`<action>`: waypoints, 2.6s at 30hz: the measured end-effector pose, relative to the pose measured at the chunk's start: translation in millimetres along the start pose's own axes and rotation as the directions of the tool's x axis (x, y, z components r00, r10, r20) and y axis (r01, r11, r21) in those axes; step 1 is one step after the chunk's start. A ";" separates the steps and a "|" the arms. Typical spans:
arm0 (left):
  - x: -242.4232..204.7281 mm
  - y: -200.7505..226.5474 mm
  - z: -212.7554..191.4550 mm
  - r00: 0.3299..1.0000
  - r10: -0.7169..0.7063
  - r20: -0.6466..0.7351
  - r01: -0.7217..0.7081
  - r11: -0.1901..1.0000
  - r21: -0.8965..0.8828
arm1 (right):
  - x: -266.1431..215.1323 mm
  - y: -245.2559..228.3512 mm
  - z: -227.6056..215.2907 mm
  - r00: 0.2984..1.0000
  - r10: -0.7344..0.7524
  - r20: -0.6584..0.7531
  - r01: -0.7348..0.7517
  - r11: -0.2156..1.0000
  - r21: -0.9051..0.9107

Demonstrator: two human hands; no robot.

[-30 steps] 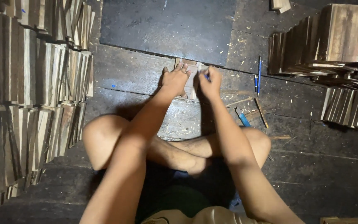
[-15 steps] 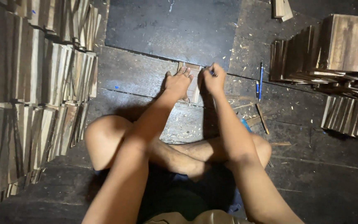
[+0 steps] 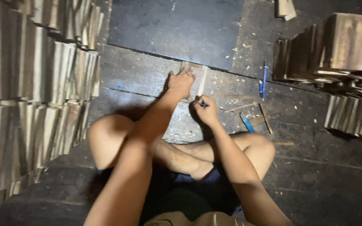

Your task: The person is sitting on the floor of a workshop, picking up wooden boards from a stack, placing them against a guide, and marking them with a pen before stacking them aside.

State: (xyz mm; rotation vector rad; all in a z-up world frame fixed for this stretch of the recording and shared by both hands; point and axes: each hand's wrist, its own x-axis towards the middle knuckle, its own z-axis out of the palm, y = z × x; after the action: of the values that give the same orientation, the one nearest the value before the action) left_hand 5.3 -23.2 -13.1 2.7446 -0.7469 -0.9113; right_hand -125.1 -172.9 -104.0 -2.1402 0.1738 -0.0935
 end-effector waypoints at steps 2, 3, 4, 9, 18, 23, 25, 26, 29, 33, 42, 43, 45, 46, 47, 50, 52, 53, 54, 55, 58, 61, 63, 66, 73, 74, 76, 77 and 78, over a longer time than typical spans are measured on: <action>-4.6 2.3 -3.9 1.000 0.019 -0.012 -0.019 1.000 -0.018 | 12.3 -3.5 -10.0 0.998 0.043 0.051 -0.043 0.999 -0.001; -0.9 -4.1 -7.6 1.000 0.019 -0.014 -0.019 1.000 -0.007 | 20.4 -12.5 -17.9 0.998 0.040 0.044 -0.041 0.999 0.006; 1.1 -2.2 -4.6 1.000 0.023 -0.015 -0.024 1.000 -0.003 | 19.5 -18.1 -33.6 0.998 0.056 0.028 -0.056 0.998 -0.013; 2.5 0.1 0.3 0.999 0.031 -0.034 -0.031 1.000 -0.005 | 11.9 -17.8 -41.8 0.995 0.097 -0.006 -0.097 0.993 0.065; 11.7 -3.8 8.4 0.999 0.029 -0.021 -0.029 1.000 -0.008 | 67.5 14.8 -19.2 0.994 0.102 -0.050 -0.100 0.994 0.039; 5.4 0.0 -0.2 1.000 0.021 -0.003 -0.021 1.000 0.001 | 150.6 33.7 -19.1 0.979 0.026 -0.202 -0.037 0.998 -0.048; 3.6 1.5 -2.0 1.000 0.019 -0.006 -0.018 1.000 0.002 | 150.9 26.4 -24.9 0.982 -0.013 -0.189 0.007 0.999 -0.036; 2.2 2.6 -1.6 1.000 0.018 -0.003 -0.018 1.000 -0.002 | 149.2 23.4 -27.9 0.984 -0.047 -0.174 0.043 0.999 -0.027; 5.5 -0.5 -0.2 1.000 0.015 -0.001 -0.015 1.000 0.005 | 103.6 -5.7 -27.2 0.989 -0.124 -0.084 0.120 0.991 -0.053; 3.1 0.4 1.2 1.000 0.023 0.015 -0.023 1.000 -0.009 | 26.5 -3.8 -23.8 0.997 -0.065 0.046 0.066 0.997 -0.029; -2.0 1.4 -7.3 1.000 0.019 0.007 -0.019 1.000 0.000 | 139.6 36.9 -23.9 0.991 -0.106 -0.080 0.102 0.993 -0.053; -2.1 1.6 -6.1 1.000 0.018 0.006 -0.018 1.000 -0.001 | 153.8 40.3 -23.3 0.991 -0.057 -0.122 0.049 0.997 -0.063; 1.1 -1.3 -7.5 1.000 0.023 0.001 -0.023 1.000 0.006 | 160.8 36.4 -21.4 0.985 -0.009 -0.173 -0.003 0.998 -0.069; 2.0 -0.8 -5.7 1.000 0.024 0.006 -0.024 1.000 0.002 | 147.3 31.7 -22.3 0.987 -0.022 -0.159 0.011 0.997 -0.070; 2.9 -0.9 -3.7 1.000 0.025 0.011 -0.025 1.000 -0.002 | 133.9 26.8 -22.3 0.989 -0.035 -0.146 0.025 0.997 -0.072; 5.4 -1.7 2.0 1.000 0.027 0.015 -0.026 1.000 -0.010 | 54.2 5.4 -22.3 0.996 -0.082 -0.044 0.083 0.996 0.023; 9.8 -4.4 5.1 1.000 0.024 0.020 -0.024 1.000 -0.019 | 28.0 13.2 -16.7 1.000 0.004 -0.019 -0.004 1.000 0.020; 12.0 -5.2 6.5 0.999 0.023 0.024 -0.023 0.999 -0.023 | 14.3 17.0 -14.4 0.996 0.090 0.001 -0.090 0.996 0.017; 12.1 -4.7 4.4 1.000 0.017 0.018 -0.017 1.000 -0.023 | 23.6 20.2 -14.6 0.997 0.083 0.004 -0.083 0.996 0.019; 12.4 -3.8 2.2 1.000 0.015 0.023 -0.014 1.000 -0.020 | 32.8 23.4 -15.1 0.997 0.068 -0.027 -0.067 0.997 0.023; 8.0 -2.5 3.4 0.999 0.020 0.029 -0.019 1.000 -0.021 | 72.7 12.8 -24.5 0.995 0.068 -0.078 -0.068 0.998 0.006; 7.2 -2.6 -2.1 1.000 0.019 0.009 -0.019 1.000 -0.011 | 133.8 27.6 -24.3 0.987 0.027 -0.161 -0.028 1.000 -0.003; 3.3 -1.2 -0.8 1.000 0.019 0.009 -0.019 1.000 0.000 | 148.5 37.5 -21.6 0.975 -0.004 -0.222 0.005 1.000 0.005; 5.4 -2.4 0.7 1.000 0.023 0.019 -0.023 1.000 -0.012 | 131.3 27.7 -22.4 0.973 -0.015 -0.230 0.015 1.000 0.000; 11.7 -7.2 6.3 0.999 0.035 -0.010 -0.035 0.999 -0.024 | 17.7 16.3 -12.2 0.999 0.024 -0.039 -0.024 1.000 0.002; 7.9 -6.8 5.3 1.000 0.029 -0.005 -0.029 0.999 -0.035 | 11.9 19.1 -8.1 0.994 0.107 -0.029 -0.107 0.994 0.005; 3.0 -4.7 1.7 1.000 0.029 -0.008 -0.030 0.999 -0.035 | 45.5 8.6 -15.9 0.996 0.079 -0.038 -0.080 0.996 -0.030; 1.3 -3.3 -1.7 0.999 0.036 -0.018 -0.036 0.999 -0.035 | 63.3 3.0 -20.6 0.998 0.047 -0.051 -0.051 0.996 -0.070; -0.4 -2.3 -5.8 0.999 0.034 -0.023 -0.035 0.999 -0.029 | 87.9 12.4 -21.4 0.998 0.041 -0.055 -0.045 0.997 -0.065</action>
State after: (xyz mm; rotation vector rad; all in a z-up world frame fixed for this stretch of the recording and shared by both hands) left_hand 9.4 -21.1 -8.9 2.7034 -0.7683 -0.8756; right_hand -42.3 -211.5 -102.9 -2.2001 0.2576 -0.1223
